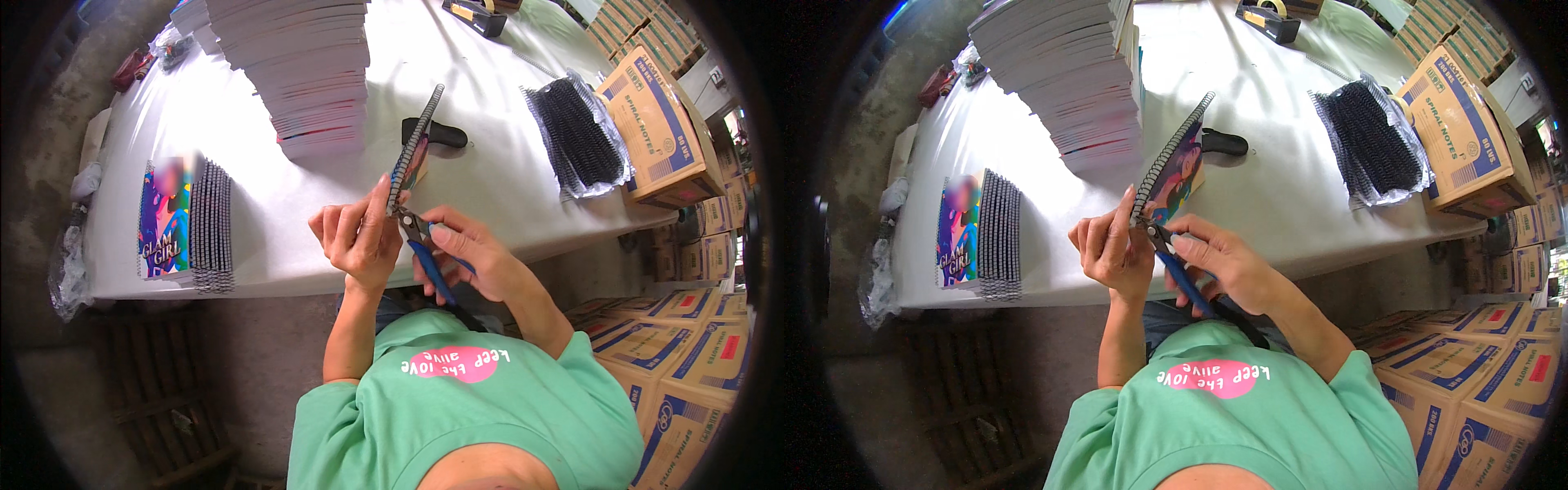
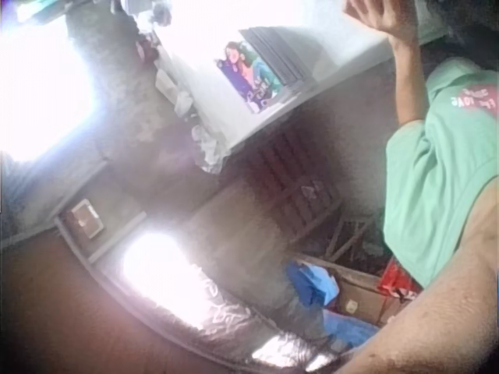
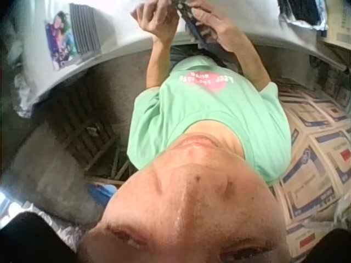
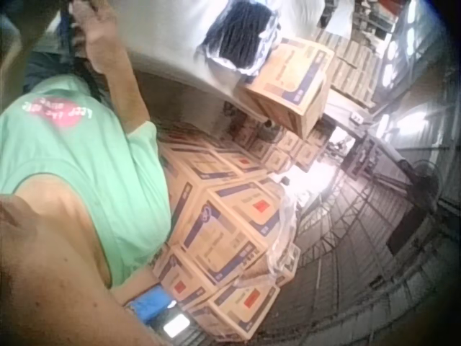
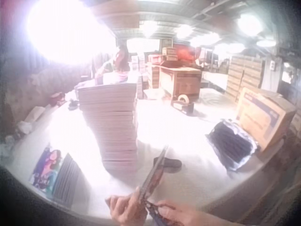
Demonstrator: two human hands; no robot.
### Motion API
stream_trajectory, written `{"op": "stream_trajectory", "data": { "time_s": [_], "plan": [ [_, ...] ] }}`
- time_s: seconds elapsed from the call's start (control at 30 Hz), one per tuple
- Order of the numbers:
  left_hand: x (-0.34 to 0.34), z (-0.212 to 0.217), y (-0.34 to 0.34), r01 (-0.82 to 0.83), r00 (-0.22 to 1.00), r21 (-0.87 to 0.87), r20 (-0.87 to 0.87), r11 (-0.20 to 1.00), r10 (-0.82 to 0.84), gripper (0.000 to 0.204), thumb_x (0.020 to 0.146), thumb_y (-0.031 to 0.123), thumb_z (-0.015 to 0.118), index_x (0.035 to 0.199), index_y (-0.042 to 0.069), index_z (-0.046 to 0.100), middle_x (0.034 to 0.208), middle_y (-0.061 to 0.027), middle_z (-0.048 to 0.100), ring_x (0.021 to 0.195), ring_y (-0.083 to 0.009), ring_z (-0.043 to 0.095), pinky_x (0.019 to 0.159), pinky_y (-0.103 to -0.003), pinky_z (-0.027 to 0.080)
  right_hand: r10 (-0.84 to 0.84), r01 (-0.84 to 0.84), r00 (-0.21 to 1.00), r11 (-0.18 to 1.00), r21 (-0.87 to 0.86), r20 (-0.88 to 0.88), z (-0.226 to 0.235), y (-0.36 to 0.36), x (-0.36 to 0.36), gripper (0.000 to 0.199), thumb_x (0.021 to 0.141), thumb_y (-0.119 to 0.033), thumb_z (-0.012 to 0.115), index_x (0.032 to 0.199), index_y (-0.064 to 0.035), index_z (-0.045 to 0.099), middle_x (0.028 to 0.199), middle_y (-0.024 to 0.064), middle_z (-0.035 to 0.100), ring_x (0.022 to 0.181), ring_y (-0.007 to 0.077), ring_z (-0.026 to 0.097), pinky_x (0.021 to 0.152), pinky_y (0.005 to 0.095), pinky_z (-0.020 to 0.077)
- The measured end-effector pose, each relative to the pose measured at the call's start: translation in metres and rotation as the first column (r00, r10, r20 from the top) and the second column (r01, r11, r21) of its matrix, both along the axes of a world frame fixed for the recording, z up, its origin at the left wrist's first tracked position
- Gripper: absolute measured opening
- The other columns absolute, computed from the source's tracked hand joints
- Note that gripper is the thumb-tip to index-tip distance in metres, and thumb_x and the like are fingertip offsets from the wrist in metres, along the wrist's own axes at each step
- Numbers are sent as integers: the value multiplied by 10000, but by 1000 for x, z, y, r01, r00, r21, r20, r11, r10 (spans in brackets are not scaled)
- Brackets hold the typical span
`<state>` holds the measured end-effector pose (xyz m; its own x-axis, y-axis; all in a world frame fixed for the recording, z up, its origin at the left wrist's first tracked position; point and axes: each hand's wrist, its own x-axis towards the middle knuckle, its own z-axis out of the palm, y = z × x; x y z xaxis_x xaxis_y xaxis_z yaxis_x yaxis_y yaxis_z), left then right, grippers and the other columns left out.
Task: The person binds spiral notebooks by threading a plastic coil through holes and trimming the ends using pliers.
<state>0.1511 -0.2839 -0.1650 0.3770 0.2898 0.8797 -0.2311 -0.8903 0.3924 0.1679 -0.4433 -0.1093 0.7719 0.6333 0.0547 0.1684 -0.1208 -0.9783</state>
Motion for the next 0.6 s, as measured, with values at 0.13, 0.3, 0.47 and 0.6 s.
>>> {"op": "stream_trajectory", "data": {
  "time_s": [0.13, 0.3, 0.47, 0.6],
  "plan": [
    [8, -8, 11, 106, 984, -174, 158, 979, -79, 379, 723, 43, 715, 1096, 58, 645, 703, 11, 587, 613, -111, 465, 620, -243, 375, 105, -94, 988, 991, 98, -112, -14, 10, 1, 358, 903, -261, 555, 1227, -111, 529, 1078, 142, 552, 1046, 282, 523, 919, 383, 404],
    [-13, -3, 41, 298, 946, -630, 296, 717, -133, 578, 841, 76, 663, 1347, 40, 383, 731, -16, 588, 625, -36, 499, 588, -157, 406, 38, 466, 675, 752, -465, 737, -78, -31, 30, 396, 841, -277, 608, 1223, -191, 549, 1103, 131, 524, 1079, 306, 481, 947, 447, 339],
    [-46, 2, 74, 394, 890, -668, 448, 631, -81, 670, 896, 103, 590, 1434, 80, 191, 779, -38, 621, 655, -36, 543, 605, -148, 428, 98, 661, 515, 588, -467, 852, -118, -37, 51, 445, 890, -315, 552, 1307, -192, 459, 1177, 92, 509, 1077, 261, 483, 932, 457, 338],
    [-70, 23, 88, 496, 806, -669, 592, 554, -6, 736, 898, 191, 594, 1454, 122, 117, 828, -78, 630, 742, -71, 610, 636, -198, 517, -242, 259, 927, 966, -22, 287, -128, 9, 66, 484, 928, -318, 489, 1368, -163, 362, 1326, 94, 412, 1211, 269, 403, 999, 522, 274]
  ]
}}
